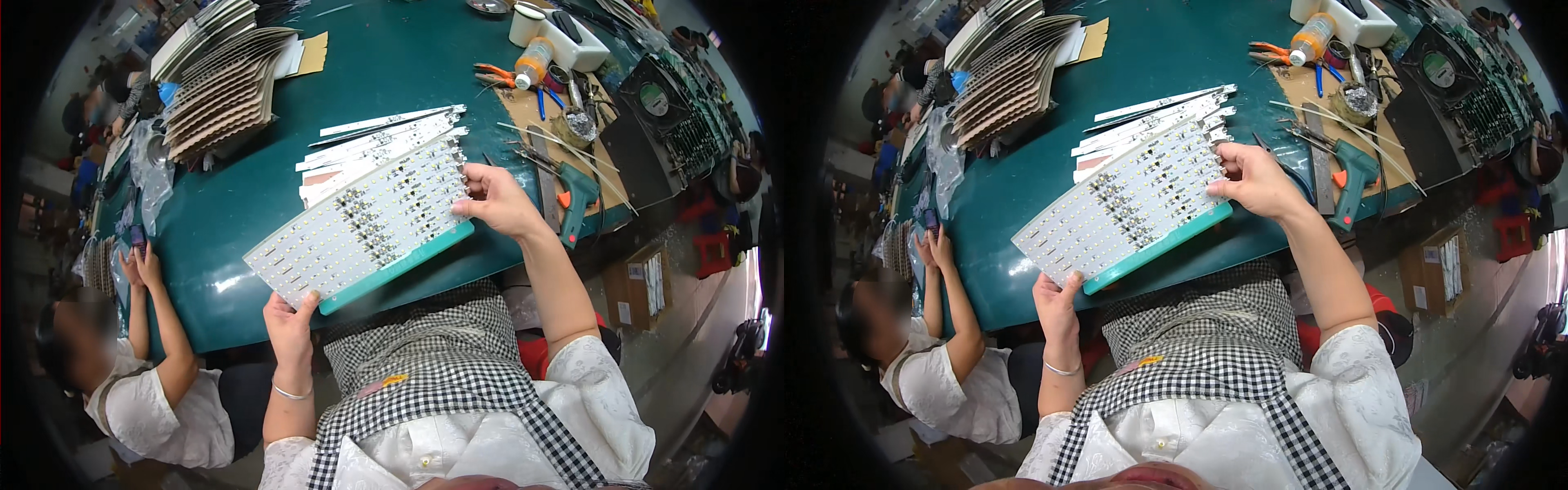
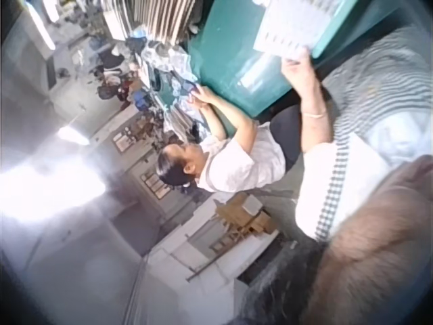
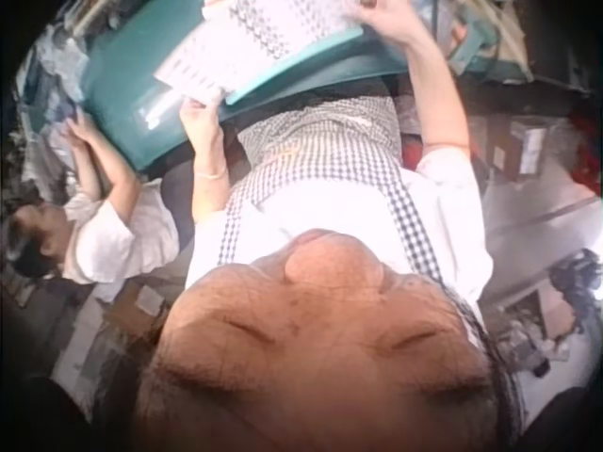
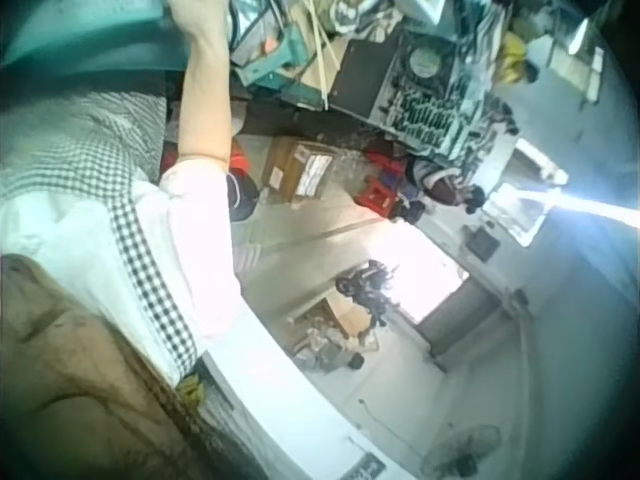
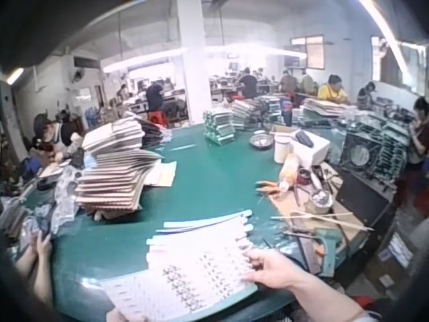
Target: The person repeatedly picks up large LED panel sheets, places them on a green cutting mat, and snaps off individual LED strips along perforated lines. The separated strips are stacked on the table while the person continues processing multiple sheets.
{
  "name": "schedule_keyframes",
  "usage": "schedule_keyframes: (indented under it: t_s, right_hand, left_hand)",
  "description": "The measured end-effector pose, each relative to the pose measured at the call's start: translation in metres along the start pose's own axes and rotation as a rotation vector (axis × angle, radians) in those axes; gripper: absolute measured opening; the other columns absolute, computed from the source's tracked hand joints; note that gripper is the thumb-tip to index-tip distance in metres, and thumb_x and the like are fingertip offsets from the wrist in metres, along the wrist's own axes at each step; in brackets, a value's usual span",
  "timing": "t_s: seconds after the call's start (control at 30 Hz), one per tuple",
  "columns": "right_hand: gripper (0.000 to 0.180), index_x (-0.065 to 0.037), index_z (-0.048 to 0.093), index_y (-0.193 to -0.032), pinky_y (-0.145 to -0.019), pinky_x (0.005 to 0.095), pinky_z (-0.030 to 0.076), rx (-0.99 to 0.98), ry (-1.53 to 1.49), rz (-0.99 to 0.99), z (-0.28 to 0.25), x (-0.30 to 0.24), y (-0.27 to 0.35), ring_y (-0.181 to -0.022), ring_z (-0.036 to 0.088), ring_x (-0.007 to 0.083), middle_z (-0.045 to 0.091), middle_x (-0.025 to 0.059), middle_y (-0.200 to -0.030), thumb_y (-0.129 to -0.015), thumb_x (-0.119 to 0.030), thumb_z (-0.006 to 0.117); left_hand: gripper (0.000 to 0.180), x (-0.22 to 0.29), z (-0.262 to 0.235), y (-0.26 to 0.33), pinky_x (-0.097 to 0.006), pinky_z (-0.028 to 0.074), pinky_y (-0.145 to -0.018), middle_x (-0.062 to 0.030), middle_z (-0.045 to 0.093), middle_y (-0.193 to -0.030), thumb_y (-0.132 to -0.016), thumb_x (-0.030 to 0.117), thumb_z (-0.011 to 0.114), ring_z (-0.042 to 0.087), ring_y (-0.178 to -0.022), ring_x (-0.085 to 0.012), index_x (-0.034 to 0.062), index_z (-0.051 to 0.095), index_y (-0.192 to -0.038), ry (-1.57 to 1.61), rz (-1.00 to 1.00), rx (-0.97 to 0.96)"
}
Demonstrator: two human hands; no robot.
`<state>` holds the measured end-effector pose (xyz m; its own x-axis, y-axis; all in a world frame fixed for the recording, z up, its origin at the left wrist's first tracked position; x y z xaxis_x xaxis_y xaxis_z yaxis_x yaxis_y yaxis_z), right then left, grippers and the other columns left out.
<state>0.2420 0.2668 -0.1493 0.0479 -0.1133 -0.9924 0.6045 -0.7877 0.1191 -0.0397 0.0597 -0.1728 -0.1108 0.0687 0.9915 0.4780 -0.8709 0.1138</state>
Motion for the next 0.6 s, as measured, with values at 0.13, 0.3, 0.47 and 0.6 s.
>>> schedule_keyframes:
  t_s: [0.13,0.3,0.47,0.6]
  right_hand:
    - [0.037,0.004,0.060,-0.111,-0.080,0.0258,0.051,-0.012,0.155,0.005,-0.002,-0.004,0.000,-0.089,0.062,0.0106,0.067,0.0064,-0.099,-0.075,0.008,0.067]
    - [0.032,0.004,0.064,-0.102,-0.075,0.0264,0.053,0.069,0.299,-0.085,-0.007,-0.016,0.005,-0.082,0.065,0.0114,0.070,0.0068,-0.091,-0.071,0.007,0.072]
    - [0.024,0.001,0.067,-0.094,-0.072,0.0277,0.053,0.231,0.500,-0.410,-0.005,-0.029,0.030,-0.079,0.069,0.0157,0.071,0.0103,-0.086,-0.070,0.008,0.070]
    - [0.023,-0.003,0.068,-0.089,-0.066,0.0286,0.053,0.251,0.557,-0.720,-0.002,-0.026,0.038,-0.073,0.069,0.0217,0.070,0.0098,-0.081,-0.069,0.008,0.070]
  left_hand:
    - [0.034,0.021,0.004,-0.004,-0.030,0.050,-0.085,-0.0097,0.068,-0.101,-0.078,0.003,0.075,0.064,-0.091,-0.0146,-0.0048,0.060,-0.108,-0.005,0.028,-0.064]
    - [0.036,0.021,-0.001,-0.005,-0.031,0.050,-0.085,-0.0097,0.067,-0.103,-0.076,-0.003,0.072,0.064,-0.092,-0.0164,-0.0045,0.060,-0.109,-0.100,0.138,-0.050]
    - [0.015,0.024,0.006,0.020,-0.026,0.050,-0.073,-0.0055,0.069,-0.086,-0.078,-0.003,0.074,0.062,-0.078,-0.0119,-0.0059,0.066,-0.091,-0.106,0.407,0.124]
    - [0.009,0.043,0.029,0.034,-0.045,0.055,-0.086,-0.0185,0.069,-0.089,-0.085,-0.006,0.063,0.070,-0.084,-0.0286,-0.0051,0.060,-0.093,-0.506,0.898,-0.028]
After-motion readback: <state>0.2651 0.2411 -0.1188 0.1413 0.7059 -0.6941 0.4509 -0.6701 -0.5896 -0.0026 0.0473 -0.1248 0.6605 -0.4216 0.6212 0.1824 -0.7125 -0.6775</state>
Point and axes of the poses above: each hand's wrist, its own y-axis away from the middle knuckle, its own z-axis out of the palm, x = y × z, the point moved 8 cm from there along -y, towards the middle knuckle
